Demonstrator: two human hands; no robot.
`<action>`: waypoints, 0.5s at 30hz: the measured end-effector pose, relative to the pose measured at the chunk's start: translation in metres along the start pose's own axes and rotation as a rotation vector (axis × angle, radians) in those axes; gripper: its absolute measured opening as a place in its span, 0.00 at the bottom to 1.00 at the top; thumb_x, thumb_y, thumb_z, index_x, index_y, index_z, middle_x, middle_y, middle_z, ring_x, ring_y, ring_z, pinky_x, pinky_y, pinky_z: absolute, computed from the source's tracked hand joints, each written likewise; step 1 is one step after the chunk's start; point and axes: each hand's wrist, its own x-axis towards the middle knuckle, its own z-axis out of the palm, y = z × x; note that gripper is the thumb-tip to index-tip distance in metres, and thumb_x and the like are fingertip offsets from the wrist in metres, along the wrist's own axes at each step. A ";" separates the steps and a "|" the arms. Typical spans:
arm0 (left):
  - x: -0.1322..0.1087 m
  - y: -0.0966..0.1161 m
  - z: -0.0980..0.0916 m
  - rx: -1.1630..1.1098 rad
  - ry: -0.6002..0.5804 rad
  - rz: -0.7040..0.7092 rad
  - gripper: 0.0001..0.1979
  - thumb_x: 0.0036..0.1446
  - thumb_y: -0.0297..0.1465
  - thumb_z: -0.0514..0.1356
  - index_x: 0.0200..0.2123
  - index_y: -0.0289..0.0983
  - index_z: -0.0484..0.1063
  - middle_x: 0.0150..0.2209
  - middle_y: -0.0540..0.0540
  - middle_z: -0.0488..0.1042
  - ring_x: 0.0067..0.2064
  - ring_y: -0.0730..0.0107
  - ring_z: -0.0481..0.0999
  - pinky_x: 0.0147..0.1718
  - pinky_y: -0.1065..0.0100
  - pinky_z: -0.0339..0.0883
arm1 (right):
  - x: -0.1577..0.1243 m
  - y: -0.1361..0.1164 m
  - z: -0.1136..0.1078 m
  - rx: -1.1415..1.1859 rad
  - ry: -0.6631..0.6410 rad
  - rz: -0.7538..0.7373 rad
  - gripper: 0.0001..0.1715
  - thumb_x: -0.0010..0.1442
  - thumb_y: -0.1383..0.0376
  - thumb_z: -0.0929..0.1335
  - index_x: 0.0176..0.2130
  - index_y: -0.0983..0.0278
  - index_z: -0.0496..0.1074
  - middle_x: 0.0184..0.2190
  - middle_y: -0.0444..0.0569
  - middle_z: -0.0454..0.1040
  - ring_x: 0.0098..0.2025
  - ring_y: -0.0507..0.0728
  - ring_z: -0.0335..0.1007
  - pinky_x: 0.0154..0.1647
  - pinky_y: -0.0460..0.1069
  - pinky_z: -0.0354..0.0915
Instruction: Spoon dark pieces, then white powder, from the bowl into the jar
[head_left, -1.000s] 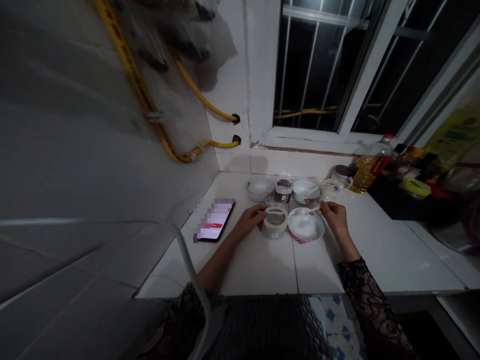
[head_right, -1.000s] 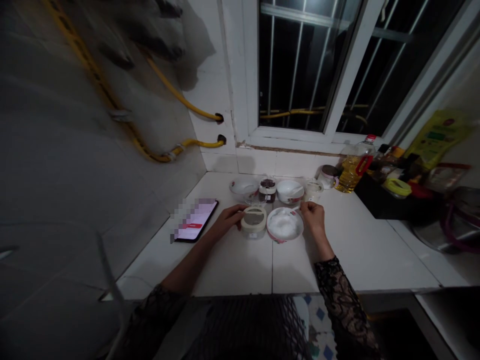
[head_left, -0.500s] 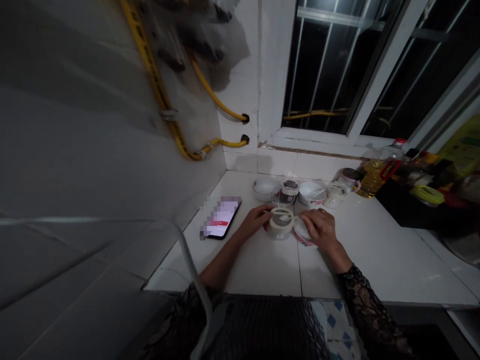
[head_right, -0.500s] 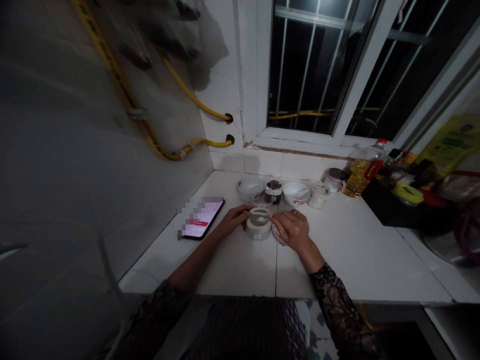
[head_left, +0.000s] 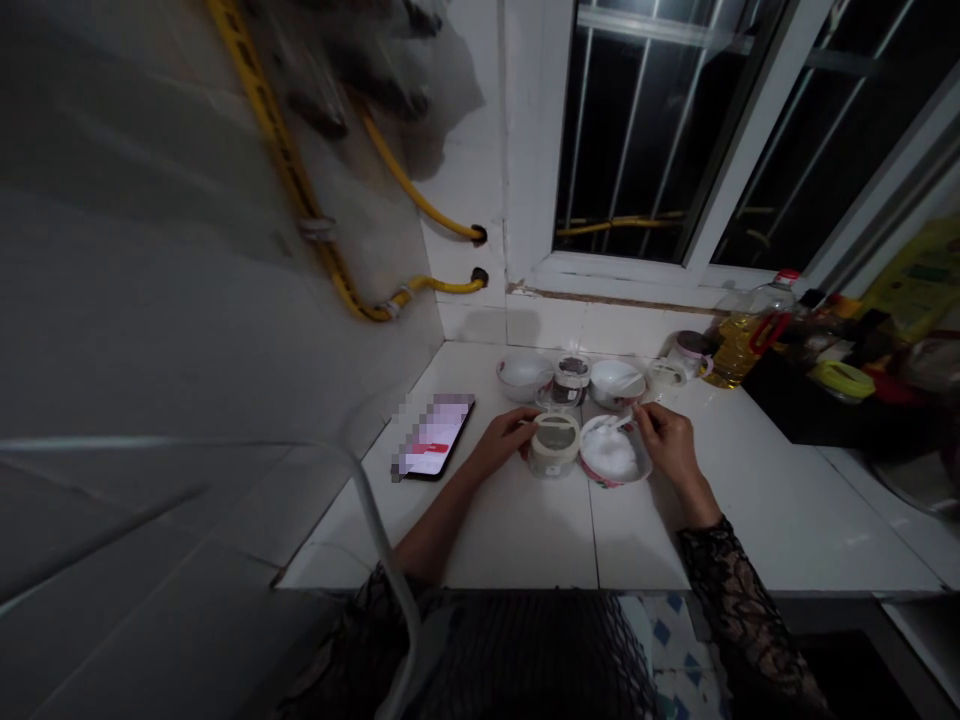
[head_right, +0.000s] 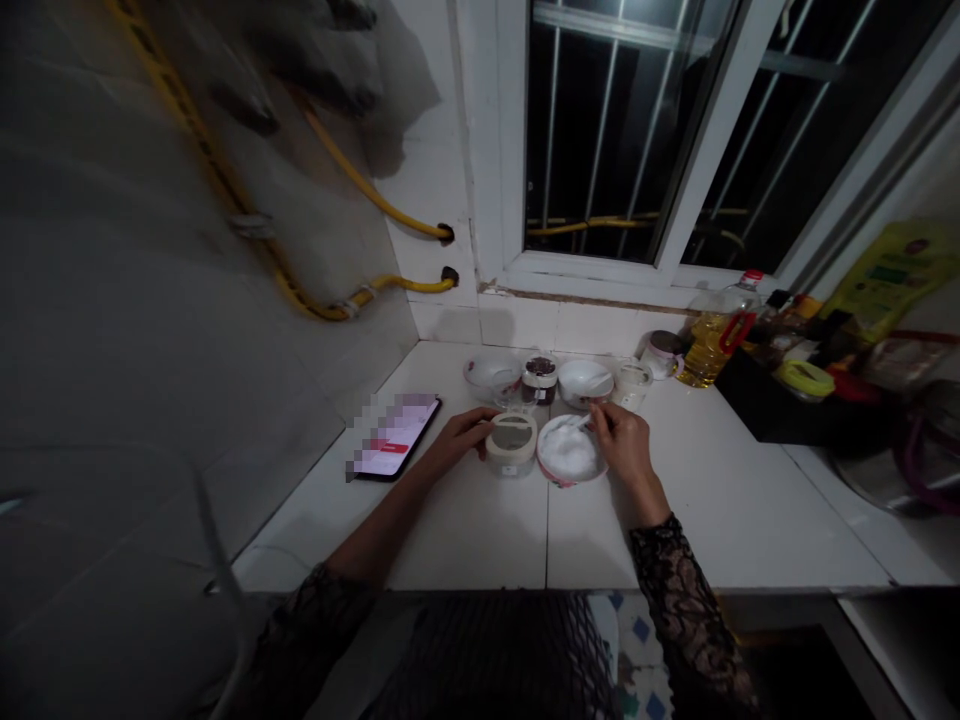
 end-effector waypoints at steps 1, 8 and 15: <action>0.000 0.000 0.000 0.002 0.002 -0.002 0.19 0.51 0.39 0.62 0.40 0.31 0.76 0.23 0.50 0.72 0.21 0.75 0.68 0.21 0.72 0.65 | 0.000 0.001 0.003 -0.005 -0.045 0.005 0.29 0.59 0.45 0.60 0.23 0.63 0.71 0.18 0.46 0.69 0.22 0.52 0.60 0.26 0.46 0.53; 0.000 0.001 0.000 0.011 0.010 0.004 0.18 0.51 0.39 0.61 0.40 0.31 0.76 0.24 0.50 0.72 0.21 0.75 0.68 0.21 0.72 0.64 | 0.004 0.011 0.008 0.076 0.051 0.190 0.28 0.54 0.44 0.61 0.19 0.63 0.67 0.14 0.44 0.64 0.21 0.52 0.56 0.24 0.47 0.51; 0.000 0.000 0.001 -0.011 0.012 0.005 0.18 0.51 0.39 0.62 0.40 0.31 0.76 0.23 0.50 0.73 0.21 0.75 0.68 0.20 0.73 0.64 | 0.010 0.011 0.002 0.237 0.090 0.322 0.27 0.47 0.43 0.63 0.17 0.63 0.66 0.13 0.42 0.60 0.20 0.50 0.52 0.22 0.47 0.50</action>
